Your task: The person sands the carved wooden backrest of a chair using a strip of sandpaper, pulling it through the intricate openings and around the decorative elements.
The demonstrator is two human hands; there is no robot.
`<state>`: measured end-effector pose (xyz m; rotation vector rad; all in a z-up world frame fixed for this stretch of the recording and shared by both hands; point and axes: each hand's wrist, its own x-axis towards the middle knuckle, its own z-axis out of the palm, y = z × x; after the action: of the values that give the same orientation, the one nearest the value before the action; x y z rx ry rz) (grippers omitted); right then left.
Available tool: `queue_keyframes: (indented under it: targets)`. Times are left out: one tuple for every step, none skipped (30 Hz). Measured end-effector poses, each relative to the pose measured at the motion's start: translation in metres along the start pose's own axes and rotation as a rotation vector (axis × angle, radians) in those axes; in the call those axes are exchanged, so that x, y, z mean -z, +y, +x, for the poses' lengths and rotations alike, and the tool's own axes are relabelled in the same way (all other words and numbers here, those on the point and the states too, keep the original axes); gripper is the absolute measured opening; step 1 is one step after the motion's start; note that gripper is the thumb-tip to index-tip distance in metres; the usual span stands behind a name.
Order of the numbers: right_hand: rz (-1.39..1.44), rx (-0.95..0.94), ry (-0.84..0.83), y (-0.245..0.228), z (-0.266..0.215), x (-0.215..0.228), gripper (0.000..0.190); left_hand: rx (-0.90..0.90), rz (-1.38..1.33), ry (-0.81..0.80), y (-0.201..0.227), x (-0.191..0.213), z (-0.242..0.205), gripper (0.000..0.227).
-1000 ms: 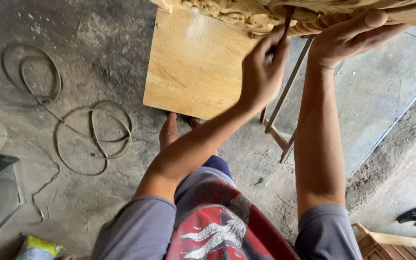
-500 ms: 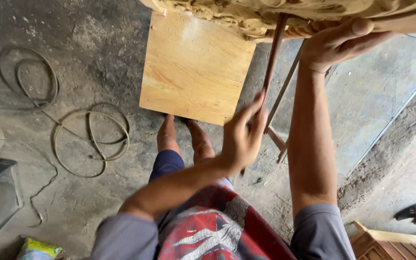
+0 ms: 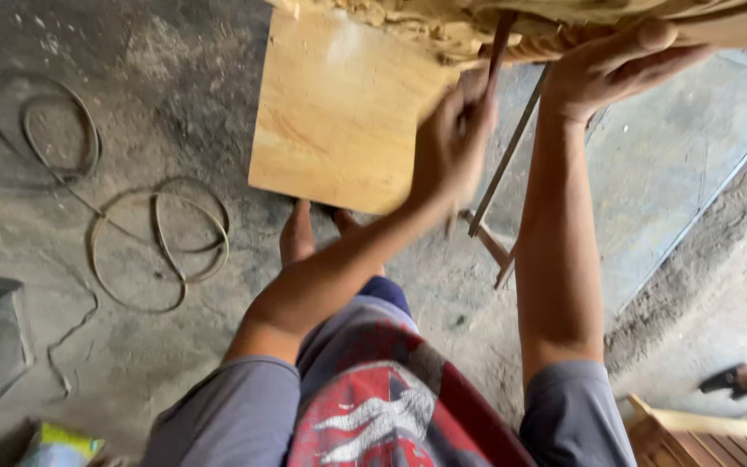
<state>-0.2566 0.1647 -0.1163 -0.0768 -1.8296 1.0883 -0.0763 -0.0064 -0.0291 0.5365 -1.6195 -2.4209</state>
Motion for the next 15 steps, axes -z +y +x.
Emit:
queue_keyframes:
  targets:
    - [0.013, 0.006, 0.009, 0.000, 0.000, -0.004, 0.088, 0.106, -0.194, -0.086, -0.003, -0.001, 0.039, 0.031]
    - [0.078, -0.051, -0.040, -0.002, -0.003, -0.003, 0.086, 0.103, -0.196, -0.090, 0.000, 0.004, 0.033, 0.031]
    - [0.142, -0.104, -0.090, -0.004, -0.003, -0.002, 0.084, 0.155, -0.217, -0.138, 0.005, 0.016, 0.018, 0.032]
    - [0.144, -0.110, -0.086, -0.007, -0.008, -0.001, 0.084, 0.211, -0.230, -0.183, 0.010, 0.030, -0.005, 0.038]
    - [0.226, -0.227, -0.123, -0.010, -0.017, 0.002, 0.086, 0.136, -0.196, -0.166, 0.018, 0.042, -0.045, 0.036]
    - [0.272, -0.280, -0.132, -0.011, -0.016, -0.002, 0.088, 0.054, -0.163, -0.161, 0.024, 0.049, -0.069, 0.045]
    - [0.317, -0.334, -0.140, -0.013, -0.014, -0.007, 0.091, 0.047, -0.158, -0.172, 0.020, 0.047, -0.061, 0.045]
    - [0.165, -0.173, -0.111, -0.014, -0.008, -0.013, 0.087, 0.083, -0.057, -0.142, 0.013, 0.043, -0.050, 0.040]
    - [0.013, -0.010, -0.087, -0.017, -0.007, -0.010, 0.082, 0.120, 0.044, -0.113, 0.005, 0.037, -0.036, 0.044]
    - [0.026, -0.009, -0.088, -0.024, -0.009, -0.005, 0.082, 0.090, -0.042, -0.158, -0.005, 0.026, 0.009, 0.039]
    - [0.010, 0.105, -0.141, -0.031, -0.012, 0.004, 0.077, 0.059, -0.127, -0.205, -0.007, 0.016, 0.043, 0.039]
    - [-0.009, 0.223, -0.182, -0.035, -0.008, 0.003, 0.072, 0.041, -0.124, -0.218, -0.004, 0.015, 0.043, 0.039]
    - [-0.001, 0.231, -0.162, -0.034, 0.000, -0.011, 0.072, -0.090, 0.007, -0.177, -0.003, 0.014, 0.039, 0.037]
    - [-0.024, 0.252, -0.161, -0.029, 0.000, -0.019, 0.068, -0.195, 0.141, -0.120, -0.006, 0.016, 0.019, 0.036]
    - [-0.046, 0.274, -0.159, -0.023, -0.002, -0.016, 0.064, -0.139, 0.127, -0.122, -0.009, 0.031, -0.018, 0.033]
